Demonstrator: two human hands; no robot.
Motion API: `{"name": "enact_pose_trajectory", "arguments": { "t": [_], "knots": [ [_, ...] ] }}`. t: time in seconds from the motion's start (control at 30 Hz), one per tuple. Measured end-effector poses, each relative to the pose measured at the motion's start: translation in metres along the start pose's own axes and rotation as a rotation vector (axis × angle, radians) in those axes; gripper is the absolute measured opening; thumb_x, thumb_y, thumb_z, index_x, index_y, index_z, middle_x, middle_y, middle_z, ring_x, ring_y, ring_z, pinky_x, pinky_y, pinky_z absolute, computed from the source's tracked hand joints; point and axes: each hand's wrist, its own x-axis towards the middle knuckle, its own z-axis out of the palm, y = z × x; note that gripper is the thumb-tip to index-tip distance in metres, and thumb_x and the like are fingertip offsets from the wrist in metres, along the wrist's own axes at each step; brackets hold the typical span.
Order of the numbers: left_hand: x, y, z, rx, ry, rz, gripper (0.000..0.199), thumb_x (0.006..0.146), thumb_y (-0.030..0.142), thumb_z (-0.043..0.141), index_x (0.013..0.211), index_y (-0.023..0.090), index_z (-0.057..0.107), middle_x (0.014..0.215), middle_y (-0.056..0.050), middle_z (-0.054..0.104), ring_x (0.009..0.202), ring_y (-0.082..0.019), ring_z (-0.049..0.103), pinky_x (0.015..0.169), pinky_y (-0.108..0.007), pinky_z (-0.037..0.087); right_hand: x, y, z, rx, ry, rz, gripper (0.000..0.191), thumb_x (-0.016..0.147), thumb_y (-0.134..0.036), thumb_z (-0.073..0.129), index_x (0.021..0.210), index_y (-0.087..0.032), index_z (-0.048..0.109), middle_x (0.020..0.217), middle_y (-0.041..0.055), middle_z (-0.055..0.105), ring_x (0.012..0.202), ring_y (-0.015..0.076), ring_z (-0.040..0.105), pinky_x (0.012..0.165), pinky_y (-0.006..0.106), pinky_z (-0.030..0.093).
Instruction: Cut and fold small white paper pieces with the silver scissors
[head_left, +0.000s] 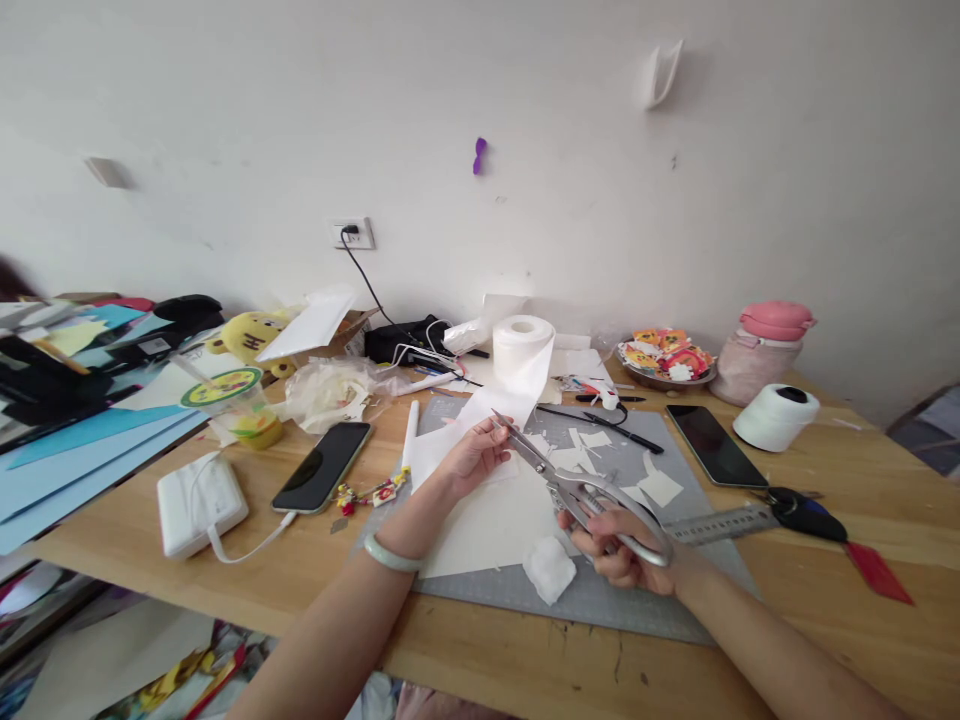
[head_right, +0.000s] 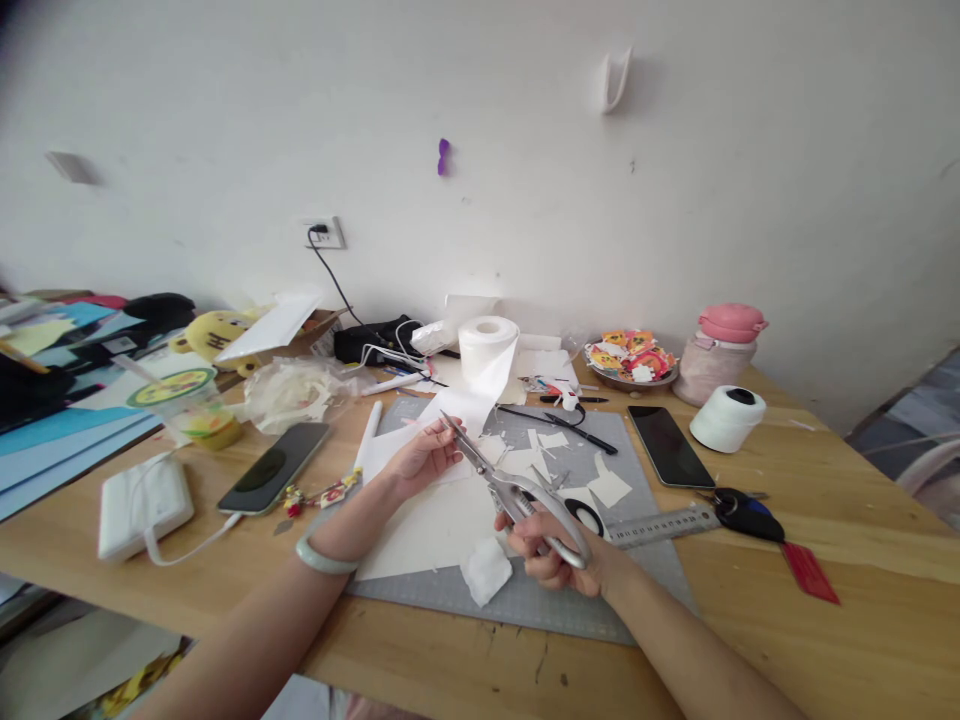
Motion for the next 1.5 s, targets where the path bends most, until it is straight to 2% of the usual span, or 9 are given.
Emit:
{"name": "enact_pose_trajectory", "arguments": {
  "t": [0.27,0.63,0.77,1.0,1.27,1.5],
  "knots": [
    [0.000,-0.001,0.001,-0.004,-0.006,-0.024,0.024,0.057,0.021,0.077,0.077,0.017,0.065,0.063,0.002,0.061,0.056,-0.008,0.056,0.054,-0.019,0.041,0.001,0.000,0.006,-0.093,0.080,0.002,0.031,0.062,-0.025,0.060,0.089,-0.018,0.046,0.049,-0.0131,0.032,0.032,-0.0014,0.011,0.033,0.017,-0.001],
    [0.002,-0.003,-0.002,0.010,-0.042,-0.040,0.018,0.061,0.024,0.075,0.075,0.017,0.065,0.065,-0.001,0.062,0.058,-0.010,0.056,0.053,-0.020,0.040,0.000,0.001,0.008,-0.176,0.151,-0.005,0.030,0.064,-0.024,0.058,0.090,-0.020,0.045,0.051,-0.0129,0.033,0.032,-0.0014,0.012,0.033,0.018,0.001],
    [0.003,-0.004,-0.003,0.024,-0.032,-0.016,0.017,0.062,0.025,0.074,0.074,0.016,0.066,0.063,-0.001,0.062,0.056,-0.009,0.055,0.054,-0.020,0.039,0.001,0.002,0.005,-0.135,0.114,0.005,0.032,0.063,-0.028,0.062,0.090,-0.019,0.046,0.050,-0.0131,0.032,0.031,-0.0013,0.011,0.033,0.017,0.000],
    [0.001,-0.004,0.007,0.060,-0.004,0.135,0.015,0.062,0.022,0.074,0.070,0.012,0.067,0.064,0.000,0.062,0.059,-0.007,0.052,0.063,-0.020,0.040,0.003,0.003,-0.005,-0.007,-0.007,0.007,0.047,0.065,-0.053,0.065,0.092,-0.017,0.048,0.053,-0.0117,0.031,0.033,-0.0020,0.014,0.033,0.017,-0.001],
    [-0.001,-0.005,0.013,0.120,0.017,0.229,0.014,0.065,0.026,0.072,0.067,0.013,0.066,0.063,-0.001,0.061,0.061,-0.010,0.052,0.065,-0.023,0.039,0.002,0.005,-0.012,0.027,-0.069,-0.017,0.049,0.069,-0.056,0.062,0.095,-0.017,0.051,0.055,-0.0108,0.029,0.034,-0.0018,0.012,0.033,0.016,0.000],
    [0.001,-0.006,0.011,0.067,0.031,0.293,0.016,0.068,0.027,0.069,0.065,0.013,0.064,0.063,0.000,0.058,0.061,-0.008,0.050,0.064,-0.021,0.040,0.002,0.002,-0.010,0.021,-0.080,-0.015,0.051,0.067,-0.058,0.063,0.095,-0.017,0.052,0.054,-0.0109,0.030,0.034,-0.0020,0.014,0.032,0.014,0.001]
  ]
}}
